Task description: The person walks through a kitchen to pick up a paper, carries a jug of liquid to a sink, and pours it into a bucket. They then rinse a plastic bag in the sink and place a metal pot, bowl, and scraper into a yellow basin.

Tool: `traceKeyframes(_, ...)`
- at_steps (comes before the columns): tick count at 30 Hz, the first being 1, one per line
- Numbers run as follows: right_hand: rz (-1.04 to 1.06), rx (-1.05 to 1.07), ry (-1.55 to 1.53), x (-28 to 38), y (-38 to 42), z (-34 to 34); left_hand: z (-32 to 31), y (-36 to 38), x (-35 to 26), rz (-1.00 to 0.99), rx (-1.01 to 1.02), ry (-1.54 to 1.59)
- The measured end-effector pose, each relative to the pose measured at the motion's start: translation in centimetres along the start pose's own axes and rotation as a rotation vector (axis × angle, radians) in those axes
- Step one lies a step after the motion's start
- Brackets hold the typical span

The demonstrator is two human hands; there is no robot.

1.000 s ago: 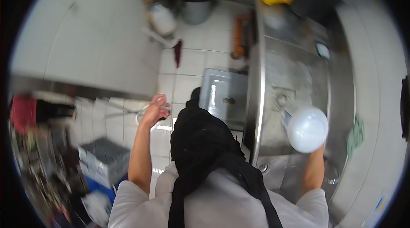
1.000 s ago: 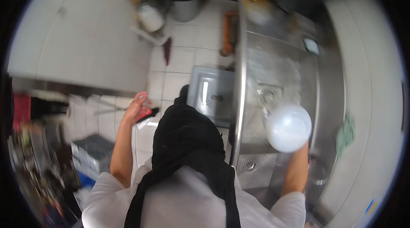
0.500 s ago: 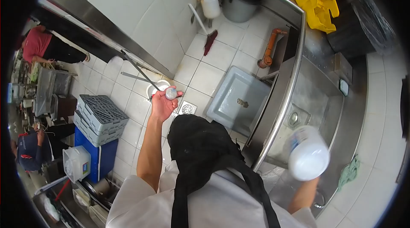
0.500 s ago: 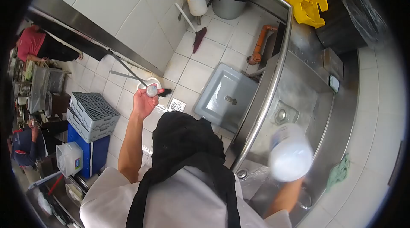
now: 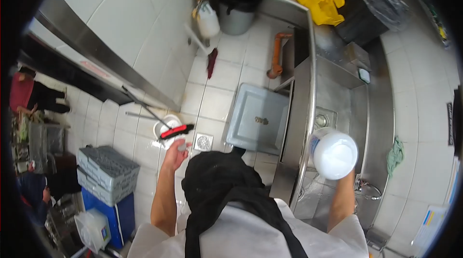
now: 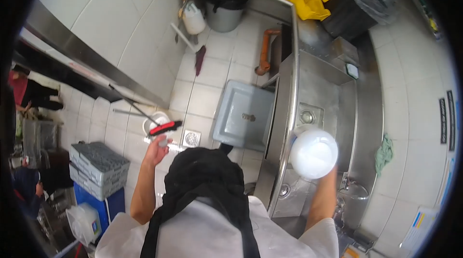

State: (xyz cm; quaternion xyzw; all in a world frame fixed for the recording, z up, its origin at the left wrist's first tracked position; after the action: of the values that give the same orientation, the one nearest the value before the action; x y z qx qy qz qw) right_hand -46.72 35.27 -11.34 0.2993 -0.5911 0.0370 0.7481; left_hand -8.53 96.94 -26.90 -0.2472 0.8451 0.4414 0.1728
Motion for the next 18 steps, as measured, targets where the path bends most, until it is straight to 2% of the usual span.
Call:
traceKeyframes(4, 0.016, -0.049, -0.010, 1.5, 0.5, 0.3, 6.2, 1.3, 0.6, 0.105, -0.094, -0.130)
traceKeyframes(7, 0.011, -0.072, -0.017, 1.1, 1.2, 0.3, 10.0, 3.0, 0.0, 0.150, -0.069, -0.158)
traceKeyframes(10, 0.002, -0.039, -0.046, 0.5, -0.2, -1.4, 15.0, 3.1, -0.3, 0.048, -0.095, -0.149)
traceKeyframes(12, -0.033, -0.022, -0.045, 0.5, -1.4, -1.8, 17.1, 5.4, -1.9, -0.013, -0.197, -0.223)
traceKeyframes(14, -0.059, -0.014, -0.037, 1.3, -2.1, -3.6, 18.8, 7.6, -4.1, 0.079, -0.258, -0.474)
traceKeyframes(18, -0.050, 0.035, -0.106, 2.5, -4.3, -3.5, 19.3, 9.1, -3.6, -0.062, -0.356, -0.277)
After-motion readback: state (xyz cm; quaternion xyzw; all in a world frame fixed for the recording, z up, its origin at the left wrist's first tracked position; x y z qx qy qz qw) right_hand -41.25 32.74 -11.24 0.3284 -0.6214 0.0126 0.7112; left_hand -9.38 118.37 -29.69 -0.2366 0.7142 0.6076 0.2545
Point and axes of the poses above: each hand's wrist, its own y-axis away from the middle knuckle, its own z-axis out of the back of the hand, x = y × z, the point moved 7 cm from there along -y, towards the middle knuckle, and after that the axes turned 7 degrees about x, right-handed, at the moved point
